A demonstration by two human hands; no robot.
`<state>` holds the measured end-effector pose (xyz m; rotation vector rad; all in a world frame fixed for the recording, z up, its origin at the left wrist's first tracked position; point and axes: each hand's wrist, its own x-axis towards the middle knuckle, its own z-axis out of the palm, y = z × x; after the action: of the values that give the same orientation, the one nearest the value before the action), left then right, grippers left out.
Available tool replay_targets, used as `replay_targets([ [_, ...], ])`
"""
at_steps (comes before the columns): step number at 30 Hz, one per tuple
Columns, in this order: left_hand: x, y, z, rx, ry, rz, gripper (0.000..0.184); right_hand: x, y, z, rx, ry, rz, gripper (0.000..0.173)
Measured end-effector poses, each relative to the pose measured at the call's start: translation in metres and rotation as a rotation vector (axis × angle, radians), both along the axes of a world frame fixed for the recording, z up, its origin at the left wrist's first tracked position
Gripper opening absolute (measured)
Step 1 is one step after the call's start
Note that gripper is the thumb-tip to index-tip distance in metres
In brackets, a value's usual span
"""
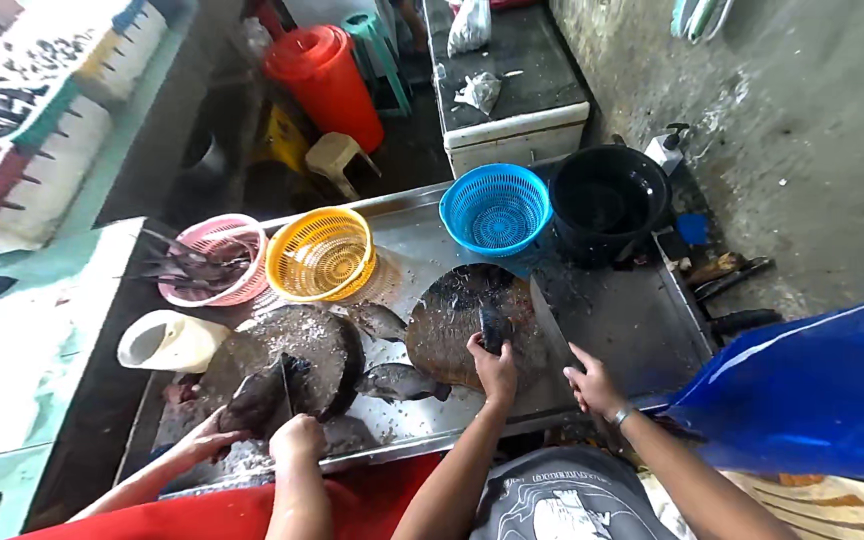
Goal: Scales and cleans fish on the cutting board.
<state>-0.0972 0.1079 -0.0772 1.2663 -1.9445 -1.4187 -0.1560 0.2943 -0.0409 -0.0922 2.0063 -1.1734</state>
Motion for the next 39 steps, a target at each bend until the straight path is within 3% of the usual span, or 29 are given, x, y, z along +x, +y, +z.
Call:
replay_targets([
  [5, -0.047, -0.041, 0.045, 0.150, 0.145, 0.043, 0.065, 0.013, 0.013, -0.028, -0.061, -0.107, 0.001, 0.060],
  [7, -0.048, -0.064, 0.049, 0.103, 0.057, -0.008, 0.067, 0.017, 0.010, -0.021, -0.045, -0.085, -0.020, 0.057],
  [12, -0.009, -0.075, 0.017, -0.052, -0.216, -0.070, 0.068, 0.016, -0.019, 0.005, -0.188, -0.051, -0.067, 0.055],
  [16, 0.010, -0.053, -0.003, -0.058, -0.217, -0.045, 0.070, 0.010, -0.071, 0.007, -0.286, 0.084, 0.061, 0.054],
  [18, 0.011, -0.043, -0.003, -0.051, -0.187, -0.011, 0.071, 0.010, -0.089, -0.013, -0.158, 0.242, 0.199, 0.052],
  [21, 0.015, -0.036, -0.004, -0.028, -0.153, 0.056, 0.069, 0.013, -0.099, -0.034, 0.053, 0.249, 0.391, 0.052],
  [23, 0.021, -0.038, -0.007, -0.024, -0.119, 0.097, 0.068, 0.005, -0.098, -0.028, 0.049, 0.155, 0.330, 0.051],
  [26, 0.038, -0.042, -0.007, 0.003, -0.030, 0.173, 0.069, -0.018, -0.084, -0.024, -0.107, -0.117, -0.002, 0.052],
  [28, 0.041, -0.053, 0.000, 0.020, 0.055, 0.238, 0.070, -0.034, -0.075, -0.032, -0.072, 0.029, -0.119, 0.054],
  [30, 0.034, -0.076, 0.017, 0.038, 0.164, 0.307, 0.071, -0.041, -0.063, -0.037, 0.002, 0.230, -0.102, 0.056],
  [35, -0.001, -0.169, 0.074, 0.101, 0.507, 0.357, 0.072, -0.015, -0.012, -0.041, 0.103, 0.501, 0.240, 0.051],
  [37, -0.002, -0.210, 0.072, 0.121, 0.601, 0.326, 0.066, 0.009, 0.010, -0.047, 0.115, 0.625, 0.344, 0.049],
  [39, 0.013, -0.238, 0.042, 0.100, 0.435, 0.331, 0.062, 0.035, 0.031, -0.050, 0.200, 0.732, 0.418, 0.048],
])
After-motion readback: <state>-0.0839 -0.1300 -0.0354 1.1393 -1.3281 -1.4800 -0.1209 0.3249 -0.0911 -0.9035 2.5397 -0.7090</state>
